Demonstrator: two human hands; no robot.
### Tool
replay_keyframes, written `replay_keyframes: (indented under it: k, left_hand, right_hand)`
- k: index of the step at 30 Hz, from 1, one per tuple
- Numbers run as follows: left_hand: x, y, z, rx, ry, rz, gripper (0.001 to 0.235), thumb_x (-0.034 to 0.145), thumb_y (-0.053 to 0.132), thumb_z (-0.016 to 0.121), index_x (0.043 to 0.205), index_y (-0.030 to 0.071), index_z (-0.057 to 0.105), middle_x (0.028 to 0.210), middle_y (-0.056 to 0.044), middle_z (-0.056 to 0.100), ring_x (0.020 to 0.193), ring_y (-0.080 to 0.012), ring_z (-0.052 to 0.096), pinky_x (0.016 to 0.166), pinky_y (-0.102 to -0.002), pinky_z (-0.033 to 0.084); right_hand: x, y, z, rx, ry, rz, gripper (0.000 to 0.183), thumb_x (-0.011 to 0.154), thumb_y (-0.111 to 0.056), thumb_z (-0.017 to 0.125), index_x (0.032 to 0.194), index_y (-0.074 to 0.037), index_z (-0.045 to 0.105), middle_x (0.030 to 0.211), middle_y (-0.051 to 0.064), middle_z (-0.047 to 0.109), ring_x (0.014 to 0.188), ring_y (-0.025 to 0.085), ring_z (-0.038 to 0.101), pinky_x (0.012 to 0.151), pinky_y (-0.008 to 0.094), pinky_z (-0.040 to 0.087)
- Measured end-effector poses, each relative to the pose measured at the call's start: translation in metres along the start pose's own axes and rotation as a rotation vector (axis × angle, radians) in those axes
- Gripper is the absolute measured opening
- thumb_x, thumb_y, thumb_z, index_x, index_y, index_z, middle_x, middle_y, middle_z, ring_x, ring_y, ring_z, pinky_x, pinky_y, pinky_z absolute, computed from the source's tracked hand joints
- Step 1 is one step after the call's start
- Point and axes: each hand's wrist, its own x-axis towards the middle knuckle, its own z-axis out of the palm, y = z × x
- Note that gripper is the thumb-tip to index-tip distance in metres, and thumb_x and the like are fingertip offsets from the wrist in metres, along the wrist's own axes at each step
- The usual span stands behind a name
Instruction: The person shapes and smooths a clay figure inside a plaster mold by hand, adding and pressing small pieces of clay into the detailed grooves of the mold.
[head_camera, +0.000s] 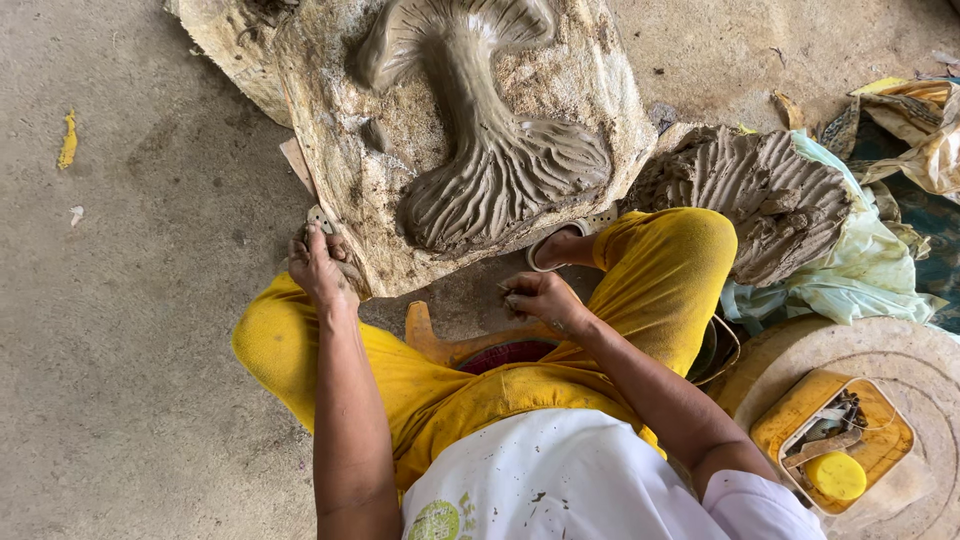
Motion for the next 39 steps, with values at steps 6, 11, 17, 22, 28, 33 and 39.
replay_keyframes:
  k: [6, 11, 17, 22, 28, 33, 39]
  left_hand:
    - [-0.017, 0.016, 0.003, -0.056, -0.035, 0.016, 0.012, 0.100, 0.021, 0.070, 0.106, 0.012, 0.066, 0.079, -0.003, 0.069, 0.060, -0.0074, 0.056, 0.046, -0.024, 0.046]
    - [-0.039, 0.040, 0.003, -0.250, -0.221, -0.138, 0.022, 0.104, 0.026, 0.067, 0.114, 0.007, 0.067, 0.082, -0.004, 0.067, 0.057, -0.0067, 0.053, 0.046, -0.022, 0.050]
    - [-0.064, 0.044, 0.002, -0.319, -0.381, -0.335, 0.036, 0.103, 0.030, 0.061, 0.126, 0.003, 0.066, 0.089, -0.009, 0.068, 0.062, -0.0073, 0.058, 0.053, -0.023, 0.055]
    - [-0.055, 0.033, 0.000, -0.262, -0.260, -0.269, 0.036, 0.100, 0.024, 0.064, 0.131, 0.008, 0.063, 0.092, -0.006, 0.068, 0.062, -0.0061, 0.057, 0.051, -0.022, 0.054]
    - [-0.042, 0.007, -0.003, -0.130, -0.192, -0.375, 0.025, 0.106, 0.026, 0.064, 0.111, 0.001, 0.068, 0.076, -0.004, 0.061, 0.058, -0.0119, 0.061, 0.048, -0.027, 0.057]
    - [-0.037, 0.008, 0.000, -0.099, -0.170, -0.384, 0.024, 0.102, 0.025, 0.062, 0.111, 0.004, 0.069, 0.073, -0.004, 0.065, 0.054, -0.0127, 0.062, 0.046, -0.026, 0.057]
    - [-0.028, -0.001, -0.002, -0.075, -0.078, -0.392, 0.029, 0.102, 0.024, 0.062, 0.122, 0.003, 0.068, 0.071, -0.003, 0.063, 0.055, -0.0115, 0.064, 0.049, -0.026, 0.059]
  right_hand:
    - [-0.007, 0.013, -0.008, -0.035, 0.071, -0.080, 0.026, 0.096, -0.007, 0.069, 0.120, 0.004, 0.070, 0.085, 0.006, 0.076, 0.068, 0.011, 0.069, 0.061, 0.027, 0.058]
    - [-0.024, -0.024, 0.004, -0.042, 0.115, 0.012, 0.034, 0.104, -0.020, 0.059, 0.128, 0.001, 0.069, 0.081, 0.005, 0.072, 0.065, 0.012, 0.067, 0.060, 0.028, 0.057]
    - [-0.043, -0.047, 0.010, -0.346, 0.058, -0.308, 0.057, 0.090, -0.013, 0.075, 0.142, -0.001, 0.053, 0.094, 0.002, 0.064, 0.076, 0.007, 0.061, 0.067, 0.025, 0.056]
    - [-0.040, -0.025, 0.002, -0.115, 0.204, -0.185, 0.039, 0.101, -0.015, 0.067, 0.138, -0.002, 0.065, 0.086, 0.001, 0.066, 0.069, 0.006, 0.058, 0.063, 0.023, 0.053]
    - [-0.053, -0.039, -0.012, 0.016, 0.266, -0.282, 0.053, 0.090, -0.010, 0.069, 0.142, -0.004, 0.057, 0.113, 0.005, 0.075, 0.083, 0.009, 0.069, 0.069, 0.026, 0.059]
    - [-0.071, -0.062, -0.017, 0.181, 0.221, -0.427, 0.052, 0.095, -0.006, 0.067, 0.145, -0.003, 0.052, 0.110, 0.010, 0.073, 0.090, 0.013, 0.074, 0.074, 0.026, 0.060]
    - [-0.073, -0.055, -0.020, 0.068, 0.323, -0.397, 0.029, 0.103, -0.006, 0.059, 0.132, 0.000, 0.063, 0.095, 0.009, 0.075, 0.075, 0.012, 0.072, 0.063, 0.026, 0.057]
